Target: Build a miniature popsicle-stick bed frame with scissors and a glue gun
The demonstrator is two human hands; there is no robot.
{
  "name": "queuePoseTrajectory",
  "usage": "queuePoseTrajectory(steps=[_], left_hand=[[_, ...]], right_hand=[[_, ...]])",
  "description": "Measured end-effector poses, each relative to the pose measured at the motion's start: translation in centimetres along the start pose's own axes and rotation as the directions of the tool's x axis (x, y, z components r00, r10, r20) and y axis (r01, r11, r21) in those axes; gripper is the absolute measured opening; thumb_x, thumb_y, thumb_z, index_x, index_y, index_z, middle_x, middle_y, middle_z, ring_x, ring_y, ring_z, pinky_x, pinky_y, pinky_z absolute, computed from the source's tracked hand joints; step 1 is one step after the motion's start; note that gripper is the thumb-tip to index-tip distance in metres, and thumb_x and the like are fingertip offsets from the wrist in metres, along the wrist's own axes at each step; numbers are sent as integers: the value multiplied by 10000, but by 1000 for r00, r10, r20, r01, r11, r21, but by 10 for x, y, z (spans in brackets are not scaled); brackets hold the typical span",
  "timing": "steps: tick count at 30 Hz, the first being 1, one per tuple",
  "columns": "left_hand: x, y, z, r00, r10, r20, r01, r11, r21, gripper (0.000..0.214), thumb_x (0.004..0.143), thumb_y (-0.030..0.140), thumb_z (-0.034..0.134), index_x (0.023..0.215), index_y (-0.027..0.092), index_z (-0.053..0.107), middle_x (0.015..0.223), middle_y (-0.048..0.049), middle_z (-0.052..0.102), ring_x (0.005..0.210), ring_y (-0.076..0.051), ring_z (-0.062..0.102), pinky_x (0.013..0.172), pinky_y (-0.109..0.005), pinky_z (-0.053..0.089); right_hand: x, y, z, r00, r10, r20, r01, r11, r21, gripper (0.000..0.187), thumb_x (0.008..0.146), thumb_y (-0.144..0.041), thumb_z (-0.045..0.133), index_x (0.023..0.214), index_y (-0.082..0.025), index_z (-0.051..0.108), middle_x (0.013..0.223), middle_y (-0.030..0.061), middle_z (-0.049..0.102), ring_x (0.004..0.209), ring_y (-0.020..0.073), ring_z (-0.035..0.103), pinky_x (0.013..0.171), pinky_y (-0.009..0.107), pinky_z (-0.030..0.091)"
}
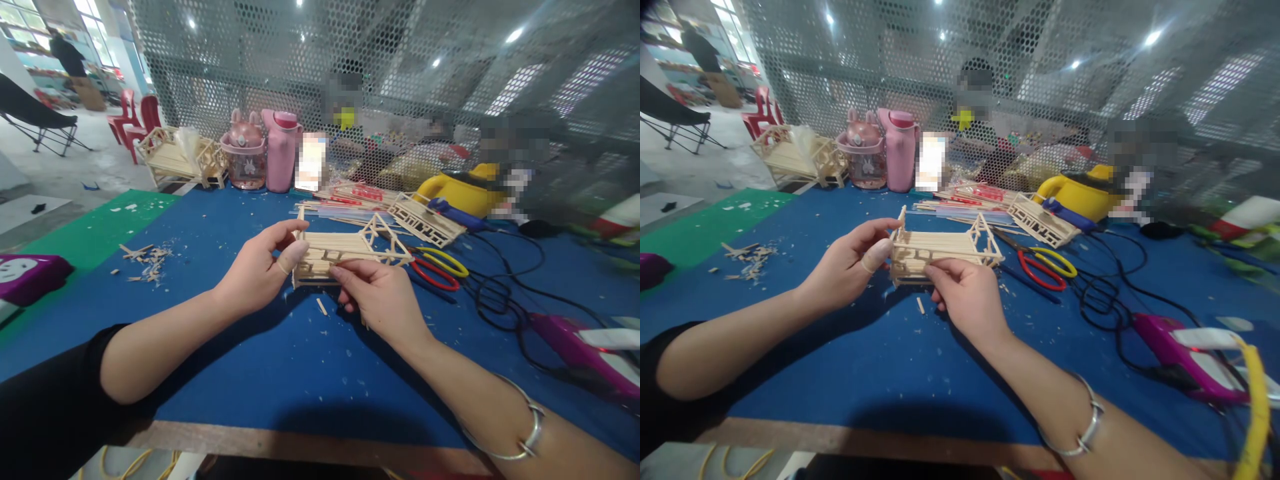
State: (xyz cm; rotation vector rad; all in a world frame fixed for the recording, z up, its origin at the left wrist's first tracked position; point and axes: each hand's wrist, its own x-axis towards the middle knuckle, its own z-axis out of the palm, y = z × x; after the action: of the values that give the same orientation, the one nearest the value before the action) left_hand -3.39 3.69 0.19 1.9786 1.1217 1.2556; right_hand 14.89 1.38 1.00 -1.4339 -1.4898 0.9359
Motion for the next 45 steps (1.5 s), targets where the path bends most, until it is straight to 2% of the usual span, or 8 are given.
queuePoseTrajectory(steps=[17, 30, 37, 40, 42, 44, 45], left_hand=[[0, 1, 0, 1000, -17, -1, 17, 1000, -7, 403, 886, 405, 421, 1204, 175, 508, 848, -43, 591, 726, -138, 543, 693, -286, 464], [0, 0, -1, 1000, -6, 6, 6, 1000, -16, 420, 881, 430, 425, 1206, 178, 511, 869, -46, 594, 735, -135, 549, 680, -274, 481], [0, -2, 0, 1000, 0, 6, 0, 1000, 2, 429, 882, 439, 420, 1210, 178, 510, 872, -45, 603, 742, -141, 563, 681, -276, 491], [-1, -1, -1, 999, 33, -22, -32, 999, 42, 423, 882, 434, 421, 1200, 176, 526, 923, -59, 604, 802, -153, 570, 681, -273, 502], [-1, 2, -4, 994, 93, -65, -84, 988, 129, 405, 881, 420, 429, 1179, 174, 551, 1016, -82, 581, 882, -168, 564, 698, -279, 510], [1, 7, -7, 978, 200, -63, -179, 952, 247, 393, 878, 405, 443, 1175, 179, 566, 1133, -103, 540, 985, -187, 546, 774, -309, 508], [2, 9, -9, 965, 263, -28, -243, 923, 300, 390, 877, 398, 448, 1179, 183, 568, 1184, -109, 522, 1033, -196, 534, 828, -328, 495]], right_hand=[[2, 0, 4, 997, -78, -29, 78, 997, -13, 208, 725, -336, 657, 759, -133, 688, 447, -21, 573, 359, 72, 485, 365, 172, 414], [0, 0, 4, 1000, -18, -26, 20, 997, 73, 184, 684, -302, 691, 766, -137, 690, 487, -20, 588, 395, 73, 507, 362, 164, 426], [1, 4, 3, 999, -29, -21, 30, 999, 43, 223, 698, -335, 679, 815, -145, 697, 531, -6, 615, 414, 86, 523, 374, 184, 432], [-4, 5, -1, 996, -81, -41, 80, 996, -32, 252, 716, -364, 662, 854, -156, 697, 546, -5, 620, 418, 93, 522, 382, 197, 424], [-11, 4, -7, 980, -177, -90, 165, 978, -130, 224, 728, -353, 650, 835, -161, 695, 529, -15, 600, 415, 89, 508, 395, 200, 413], [-16, 0, -15, 940, -306, -149, 270, 937, -222, 162, 745, -318, 629, 774, -166, 677, 503, -29, 567, 412, 81, 490, 407, 196, 397], [-18, -1, -20, 913, -366, -181, 316, 914, -256, 141, 753, -302, 617, 743, -169, 659, 488, -37, 544, 408, 77, 477, 408, 194, 386]])
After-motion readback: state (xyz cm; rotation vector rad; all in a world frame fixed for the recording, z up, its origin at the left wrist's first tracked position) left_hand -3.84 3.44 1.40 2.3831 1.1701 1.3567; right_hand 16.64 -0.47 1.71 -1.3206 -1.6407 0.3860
